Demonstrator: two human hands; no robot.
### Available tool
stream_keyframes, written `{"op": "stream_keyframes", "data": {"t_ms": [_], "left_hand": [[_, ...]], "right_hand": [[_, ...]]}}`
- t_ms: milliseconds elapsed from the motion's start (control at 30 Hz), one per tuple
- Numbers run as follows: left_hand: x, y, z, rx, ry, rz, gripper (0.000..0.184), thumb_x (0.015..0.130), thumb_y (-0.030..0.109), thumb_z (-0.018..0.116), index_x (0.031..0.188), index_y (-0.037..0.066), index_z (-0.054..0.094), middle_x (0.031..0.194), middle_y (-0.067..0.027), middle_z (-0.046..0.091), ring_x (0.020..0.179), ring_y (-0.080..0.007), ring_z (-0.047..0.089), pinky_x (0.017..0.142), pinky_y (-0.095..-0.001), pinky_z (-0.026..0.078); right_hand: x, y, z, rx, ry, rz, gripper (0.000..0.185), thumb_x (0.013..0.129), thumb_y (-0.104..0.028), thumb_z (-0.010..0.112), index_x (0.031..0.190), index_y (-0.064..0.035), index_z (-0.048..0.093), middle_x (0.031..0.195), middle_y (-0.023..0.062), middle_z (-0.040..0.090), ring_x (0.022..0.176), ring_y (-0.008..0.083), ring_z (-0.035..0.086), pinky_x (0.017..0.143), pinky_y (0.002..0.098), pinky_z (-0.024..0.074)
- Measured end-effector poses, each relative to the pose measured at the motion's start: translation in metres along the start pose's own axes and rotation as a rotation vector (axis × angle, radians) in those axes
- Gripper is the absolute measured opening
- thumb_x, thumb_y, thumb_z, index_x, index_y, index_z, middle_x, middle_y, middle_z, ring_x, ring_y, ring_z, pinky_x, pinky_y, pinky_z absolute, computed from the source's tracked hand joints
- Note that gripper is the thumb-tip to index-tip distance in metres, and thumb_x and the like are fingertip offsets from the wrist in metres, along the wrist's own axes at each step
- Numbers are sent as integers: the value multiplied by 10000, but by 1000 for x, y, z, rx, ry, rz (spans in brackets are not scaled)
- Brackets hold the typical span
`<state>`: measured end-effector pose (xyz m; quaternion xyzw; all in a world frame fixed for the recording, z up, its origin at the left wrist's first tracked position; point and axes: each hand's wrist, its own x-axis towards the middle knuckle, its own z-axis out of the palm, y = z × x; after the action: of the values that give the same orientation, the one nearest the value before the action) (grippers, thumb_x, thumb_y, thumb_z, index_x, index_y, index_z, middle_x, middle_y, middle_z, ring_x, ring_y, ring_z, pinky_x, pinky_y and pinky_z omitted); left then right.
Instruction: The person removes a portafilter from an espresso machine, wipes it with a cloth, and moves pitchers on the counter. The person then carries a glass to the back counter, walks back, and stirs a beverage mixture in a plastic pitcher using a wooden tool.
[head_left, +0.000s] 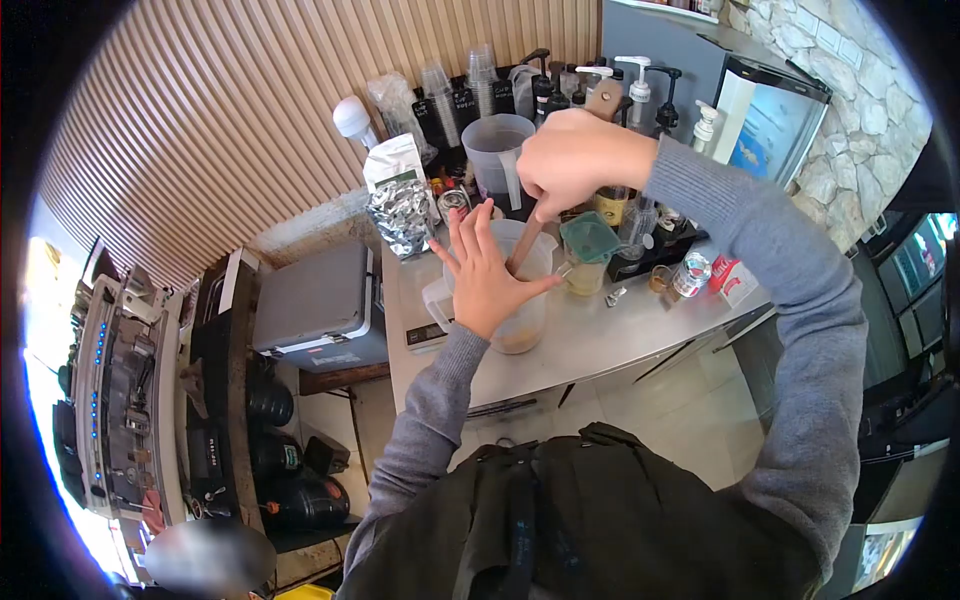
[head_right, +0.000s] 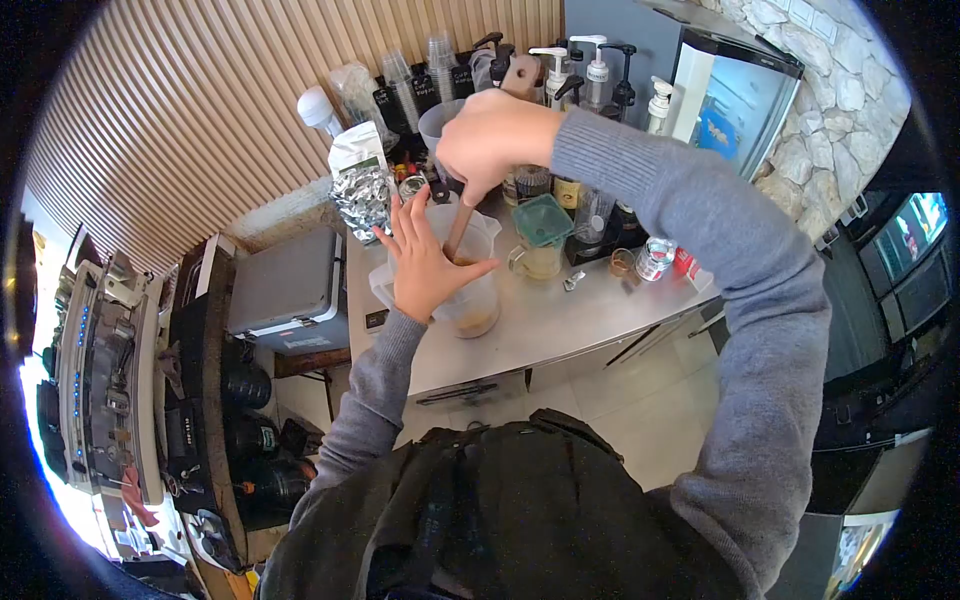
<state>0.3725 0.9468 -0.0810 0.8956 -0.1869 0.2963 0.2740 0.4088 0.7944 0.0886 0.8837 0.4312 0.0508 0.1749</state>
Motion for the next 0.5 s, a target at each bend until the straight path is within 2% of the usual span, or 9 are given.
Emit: {"op": "stream_keyframes", "data": {"t_ms": [67,100,167,267,367,400,500], "left_hand": [[0,-1,1,15,11,3,1226,478,606,798,1397,65,193,1360,-147,302,1348,-414,144,999,-706,26],[-1,0,1,17,11,6,1226,478,606,798,1397,65,193,1360,-147,302,1348,-414,144,999,-706,26],[0,1,0,28,-7,-22,1222,477,601,800,1394,65,196,1356,-155,299,1347,-415,145,997,-707,34],[0,0,-2,42,-19,-20,1210,482,587,805,1391,64,199,1357,-161,294,1345,-417,146,993,-710,35],[0,-2,1,26,-7,-9,1200,488,575,807,1390,66,200,1353,-156,298,1344,-417,148,991,-713,35],[0,-1,2,22,-13,-10,1200,488,575,807,1390,66,200,1353,-156,298,1344,-417,148,991,-713,35],[-1,-1,1,33,-10,7,1201,484,575,810,1388,68,203,1348,-152,301,1345,-414,148,992,-711,35]], "right_hand": [[4,-2,5,-45,10,-15,241,600,-376,688,649,-141,699,597,74,628,587,294,630,499,411,473],[7,-9,25,-57,49,-92,231,602,-367,690,660,-144,703,603,67,633,602,290,638,508,402,479],[10,-29,60,-96,9,-66,294,608,-410,706,689,-128,715,676,71,664,672,280,657,560,392,502],[14,-24,73,-103,-27,-71,283,604,-398,702,689,-128,716,679,66,665,687,273,658,567,397,499],[2,-6,23,-69,22,-119,241,632,-384,712,688,-149,712,648,60,650,667,268,649,567,385,498],[0,-5,6,-62,-30,-129,236,629,-372,730,708,-150,716,665,57,654,692,264,650,585,380,502],[8,-17,19,-107,-55,-139,254,625,-367,741,722,-133,715,671,67,656,704,268,653,596,383,505]]}}
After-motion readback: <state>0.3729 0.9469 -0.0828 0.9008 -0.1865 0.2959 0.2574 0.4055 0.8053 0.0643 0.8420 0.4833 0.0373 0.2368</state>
